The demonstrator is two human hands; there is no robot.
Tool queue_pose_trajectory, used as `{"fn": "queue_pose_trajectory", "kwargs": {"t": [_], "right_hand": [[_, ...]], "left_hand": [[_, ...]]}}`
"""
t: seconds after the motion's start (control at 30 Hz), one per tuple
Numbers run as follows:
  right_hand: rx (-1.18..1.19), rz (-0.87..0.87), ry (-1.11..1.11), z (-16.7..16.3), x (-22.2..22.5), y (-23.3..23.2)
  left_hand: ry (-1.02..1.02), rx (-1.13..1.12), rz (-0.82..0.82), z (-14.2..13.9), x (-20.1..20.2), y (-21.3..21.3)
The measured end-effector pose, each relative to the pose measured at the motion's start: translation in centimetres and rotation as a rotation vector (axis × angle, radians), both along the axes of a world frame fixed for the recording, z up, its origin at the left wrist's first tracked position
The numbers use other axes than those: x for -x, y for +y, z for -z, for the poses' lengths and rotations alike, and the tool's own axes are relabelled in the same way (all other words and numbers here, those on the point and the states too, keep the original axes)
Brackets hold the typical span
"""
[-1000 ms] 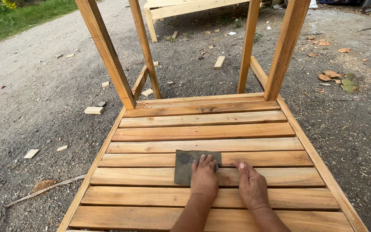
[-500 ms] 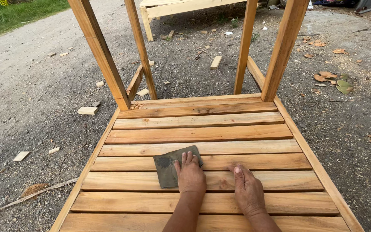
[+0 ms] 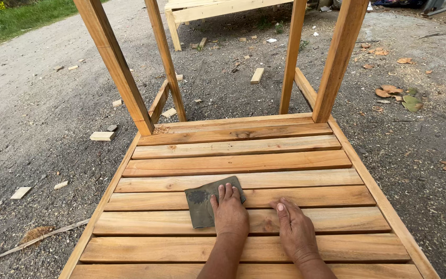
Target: The person sands the slatted seat of a wooden chair frame using a sanding block. They hold the frame with one hand and rub the sanding block back and forth across the slats.
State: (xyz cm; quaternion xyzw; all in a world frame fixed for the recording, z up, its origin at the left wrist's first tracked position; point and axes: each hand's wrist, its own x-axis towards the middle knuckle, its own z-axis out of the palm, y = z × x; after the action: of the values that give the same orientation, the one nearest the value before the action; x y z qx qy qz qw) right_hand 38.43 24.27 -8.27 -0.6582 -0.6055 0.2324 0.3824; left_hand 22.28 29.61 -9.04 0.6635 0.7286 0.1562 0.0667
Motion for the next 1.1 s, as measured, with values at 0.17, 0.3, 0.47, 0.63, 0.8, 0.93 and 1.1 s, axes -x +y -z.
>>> {"fn": "queue_pose_trajectory", "kwargs": {"t": [0.17, 0.3, 0.47, 0.63, 0.8, 0.93, 1.1], "right_hand": [[-0.032, 0.009, 0.030, 0.0, 0.0, 0.1], [-0.101, 0.012, 0.047, -0.3, -0.1, -0.1], [-0.156, 0.051, 0.080, -0.3, -0.4, -0.4], [0.043, 0.103, 0.136, 0.4, -0.3, 0.1], [0.014, 0.065, -0.015, 0.5, -0.1, 0.2], [0.033, 0.054, -0.065, -0.1, 0.0, 0.1], [0.036, 0.062, -0.069, -0.2, 0.3, -0.1]], "left_hand": [[-0.108, 0.042, 0.040, -1.6, 0.3, 3.3], [-0.035, 0.032, 0.175, -0.5, -2.8, 0.7], [-0.243, -0.073, 0.496, 0.6, -6.0, -2.6], [-0.034, -0.078, 0.101, -1.5, 7.3, -2.3], [0.007, 0.076, -0.296, -3.2, 11.5, -2.2], [-0.035, 0.035, 0.008, -2.3, 3.0, -3.1], [-0.157, -0.023, 0.278, 0.0, 1.6, -4.9]]}}
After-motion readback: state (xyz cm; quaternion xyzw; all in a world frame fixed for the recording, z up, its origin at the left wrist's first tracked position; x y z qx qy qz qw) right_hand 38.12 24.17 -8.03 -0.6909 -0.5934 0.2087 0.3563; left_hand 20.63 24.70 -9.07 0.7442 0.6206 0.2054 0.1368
